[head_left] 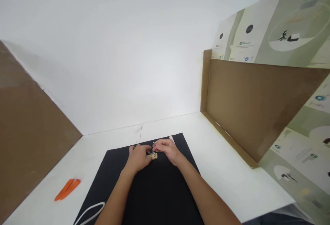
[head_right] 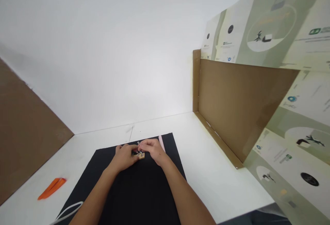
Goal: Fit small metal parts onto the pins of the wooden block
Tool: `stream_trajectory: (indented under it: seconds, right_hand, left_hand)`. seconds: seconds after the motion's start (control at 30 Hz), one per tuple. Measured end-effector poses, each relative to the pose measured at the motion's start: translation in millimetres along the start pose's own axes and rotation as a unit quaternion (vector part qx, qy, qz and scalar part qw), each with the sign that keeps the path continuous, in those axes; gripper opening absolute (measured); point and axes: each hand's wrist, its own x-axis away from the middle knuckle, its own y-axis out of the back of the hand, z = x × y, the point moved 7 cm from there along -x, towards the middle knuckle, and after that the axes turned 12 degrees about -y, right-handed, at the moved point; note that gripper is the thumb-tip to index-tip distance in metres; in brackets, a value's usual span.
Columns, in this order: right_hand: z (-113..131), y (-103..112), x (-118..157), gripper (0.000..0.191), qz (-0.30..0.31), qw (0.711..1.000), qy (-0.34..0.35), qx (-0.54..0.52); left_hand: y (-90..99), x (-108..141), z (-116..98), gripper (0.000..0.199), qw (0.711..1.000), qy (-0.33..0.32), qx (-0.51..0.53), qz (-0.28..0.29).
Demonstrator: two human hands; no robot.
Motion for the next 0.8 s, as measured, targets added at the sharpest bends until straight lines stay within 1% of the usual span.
stream_trajectory:
  seconds: [0.2,0.43,0.63,0.73,0.8]
  right_hand:
    - [-0.2,-0.5,0.9,0.020,0.008,1.000,0.002,0.000]
    - [-1.7,0.1,0.2,0.021,0.003,1.000,0.000,0.012]
    - [-4.1,0.4,-1.1,0.017,0.014,1.000,0.004,0.004]
    - [-4.5,0.6,-1.3,0.015,0.017,1.000,0.006,0.005]
    - [-4.2,0.8,-1.0,0.015,0.015,1.000,0.006,0.005]
  left_hand:
    - [-1.0,-4.6,-6.5,0.018,1.000,-0.014,0.002,0.015]
    - [-2.0,-4.0,-3.0,0.019,1.000,-0.015,0.001,0.020]
    - [0.1,-11.0,0.0,0.019,0.999,-0.026,0.008,0.048]
    - [-0.8,-14.6,2.5,0.016,0.998,-0.021,0.006,0.061]
    - [-2.6,-15.9,4.2,0.017,0.998,-0.013,0.005,0.064]
